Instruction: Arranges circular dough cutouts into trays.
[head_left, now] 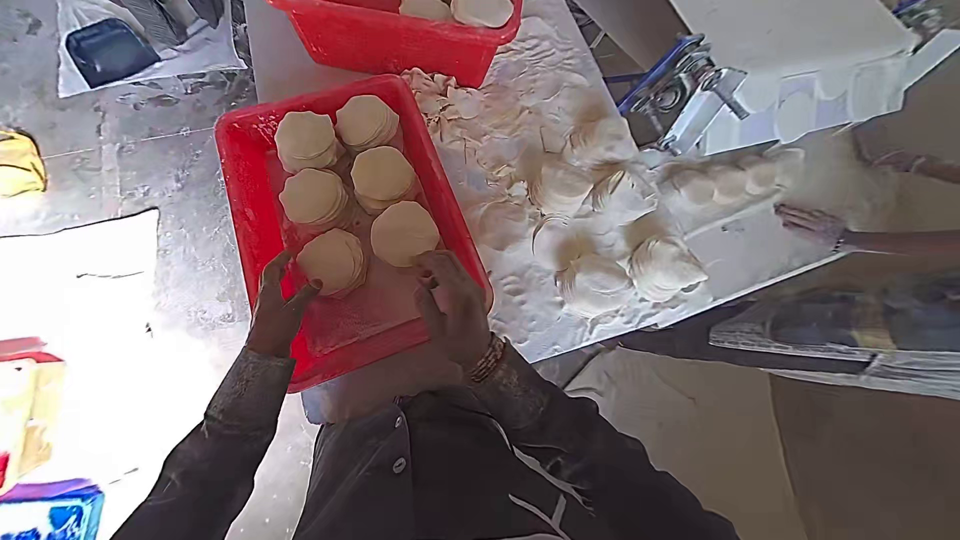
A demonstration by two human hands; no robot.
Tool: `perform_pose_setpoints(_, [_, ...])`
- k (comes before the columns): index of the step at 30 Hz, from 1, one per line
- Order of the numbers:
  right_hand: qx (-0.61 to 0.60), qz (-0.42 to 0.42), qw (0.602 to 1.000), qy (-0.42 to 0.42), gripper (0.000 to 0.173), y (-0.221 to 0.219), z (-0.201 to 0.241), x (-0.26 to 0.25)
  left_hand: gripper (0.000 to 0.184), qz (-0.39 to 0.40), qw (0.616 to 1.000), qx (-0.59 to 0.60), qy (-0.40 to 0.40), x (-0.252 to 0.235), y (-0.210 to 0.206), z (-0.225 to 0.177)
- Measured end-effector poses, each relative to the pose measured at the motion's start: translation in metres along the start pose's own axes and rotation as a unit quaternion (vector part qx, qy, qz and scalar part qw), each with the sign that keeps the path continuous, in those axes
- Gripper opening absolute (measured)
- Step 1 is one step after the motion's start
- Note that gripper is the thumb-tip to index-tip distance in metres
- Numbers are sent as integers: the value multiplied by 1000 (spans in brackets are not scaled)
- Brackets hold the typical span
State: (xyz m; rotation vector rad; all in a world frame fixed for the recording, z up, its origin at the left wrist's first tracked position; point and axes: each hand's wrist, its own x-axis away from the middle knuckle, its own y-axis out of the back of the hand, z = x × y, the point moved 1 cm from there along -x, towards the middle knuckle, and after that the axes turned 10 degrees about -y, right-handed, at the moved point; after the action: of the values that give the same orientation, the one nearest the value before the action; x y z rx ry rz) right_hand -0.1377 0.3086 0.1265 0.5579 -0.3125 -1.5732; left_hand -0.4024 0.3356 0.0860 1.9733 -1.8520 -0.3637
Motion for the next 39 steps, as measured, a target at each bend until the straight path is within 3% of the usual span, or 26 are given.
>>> perform_pose_setpoints(2, [54, -111, 991, -49, 23, 42, -45, 6, 72, -44, 998, 6, -37, 16, -1, -22])
perform_pose_setpoints(3, [113, -106, 980, -121, 22, 59, -66, 9, 67, -66, 996, 15, -62, 25, -7, -35])
perform_pose_setpoints(4, [173, -43, 958, -223, 26, 72, -82, 10, 60, -80, 992, 33, -95, 33, -16, -46])
perform_pose_setpoints(6, [240, 138, 877, -393, 49, 80, -105, 3, 46, -71, 981, 72, -163, 44, -43, -67])
perform_pose_setpoints(8, [238, 204, 852, -418, 43, 75, -116, 0, 37, -34, 976, 97, -194, 54, -75, -85])
perform_pose_setpoints(11, [166, 207, 876, -402, 29, 82, -117, -8, 31, 9, 971, 135, -197, 65, -117, -103])
perform_pose_setpoints(15, [67, 83, 946, -305, 18, 121, -88, -15, 31, 65, 958, 233, -155, 74, -160, -123])
perform_pose_setpoints(19, [-57, 104, 959, -257, 15, 144, -55, -16, 80, 165, 923, 309, -157, 78, -205, -137])
perform_pose_setpoints(20, [-117, 118, 952, -257, 16, 147, -52, -15, 83, 165, 916, 329, -158, 79, -214, -139])
perform_pose_setpoints(21, [-184, 126, 940, -257, 18, 148, -52, -14, 72, 156, 906, 369, -137, 79, -221, -143])
perform_pose_setpoints(23, [-240, 116, 932, -243, 24, 154, -58, -11, 43, 122, 865, 487, 7, 79, -227, -151])
perform_pose_setpoints(25, [-194, 71, 954, -219, 24, 160, -69, -5, 35, 66, 821, 548, 147, 75, -233, -159])
perform_pose_setpoints(27, [-93, 35, 975, -198, 28, 165, -81, -1, 35, 46, 809, 559, 174, 72, -237, -162])
perform_pose_setpoints(31, [-54, 44, 975, -210, 37, 166, -98, 4, 35, 46, 828, 539, 146, 70, -242, -168])
perform_pose_setpoints(33, [-10, 3, 993, -120, 31, 163, -100, 10, 43, 59, 863, 488, 118, 69, -243, -169])
perform_pose_setpoints(35, [42, 14, 998, -33, 24, 161, -100, 15, 54, 78, 905, 410, 82, 70, -240, -169])
perform_pose_setpoints(39, [82, 32, 994, 60, 17, 153, -104, 17, 66, 104, 956, 276, -5, 72, -235, -168])
